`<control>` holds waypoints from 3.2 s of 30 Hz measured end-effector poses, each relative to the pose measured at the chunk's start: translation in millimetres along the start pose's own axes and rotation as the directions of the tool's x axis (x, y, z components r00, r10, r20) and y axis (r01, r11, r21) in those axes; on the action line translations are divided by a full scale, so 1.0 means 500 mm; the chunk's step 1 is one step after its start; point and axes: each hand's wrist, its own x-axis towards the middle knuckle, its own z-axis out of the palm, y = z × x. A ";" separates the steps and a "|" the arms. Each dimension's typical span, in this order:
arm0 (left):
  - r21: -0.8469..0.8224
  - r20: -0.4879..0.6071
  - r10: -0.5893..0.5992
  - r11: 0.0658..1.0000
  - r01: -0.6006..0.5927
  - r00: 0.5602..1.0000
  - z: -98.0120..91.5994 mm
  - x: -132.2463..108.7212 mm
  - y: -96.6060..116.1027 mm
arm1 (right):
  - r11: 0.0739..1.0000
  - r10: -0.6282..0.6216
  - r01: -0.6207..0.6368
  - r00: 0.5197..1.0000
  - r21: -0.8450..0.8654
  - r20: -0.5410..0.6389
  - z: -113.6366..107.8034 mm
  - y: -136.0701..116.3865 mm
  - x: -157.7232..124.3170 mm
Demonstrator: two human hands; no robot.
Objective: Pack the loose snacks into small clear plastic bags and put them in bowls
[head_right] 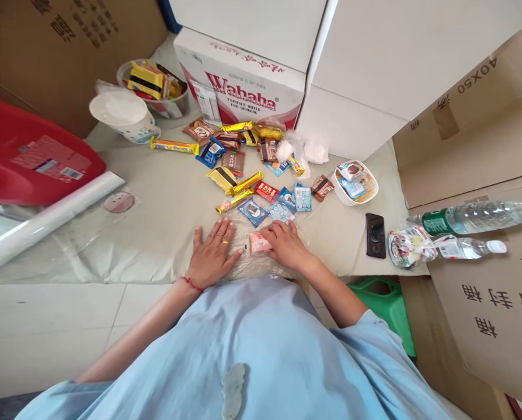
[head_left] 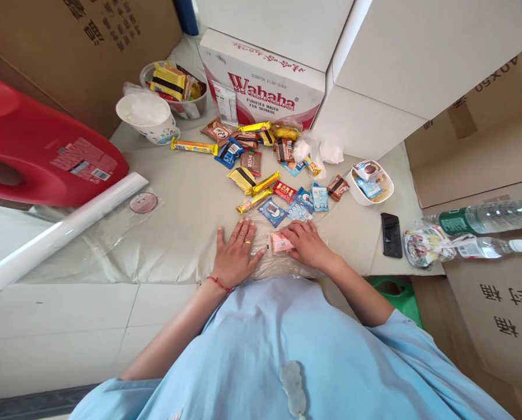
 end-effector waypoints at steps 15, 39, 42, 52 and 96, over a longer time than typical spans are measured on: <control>-0.209 0.094 0.345 0.924 -0.320 0.934 -0.034 -0.102 -0.069 | 0.986 -0.066 0.083 0.990 0.142 -0.121 0.096 0.078 -0.225; -0.093 -0.380 0.053 0.991 -0.095 0.923 -0.097 -0.053 0.051 | 0.992 0.114 -0.123 0.967 -0.024 -0.227 -0.111 0.139 0.079; -0.054 -0.117 0.197 0.977 -0.205 0.973 -0.071 -0.011 0.114 | 0.998 0.021 -0.031 0.986 -0.059 -0.163 -0.098 0.117 0.159; 0.080 0.074 0.188 0.978 -0.193 0.979 -0.029 0.029 0.140 | 0.973 -0.196 0.182 0.976 0.140 0.092 -0.123 0.067 0.144; 0.052 0.155 0.282 0.955 -0.293 0.947 -0.011 0.024 0.165 | 0.887 0.386 -0.255 0.867 0.384 -0.315 0.050 0.084 -0.115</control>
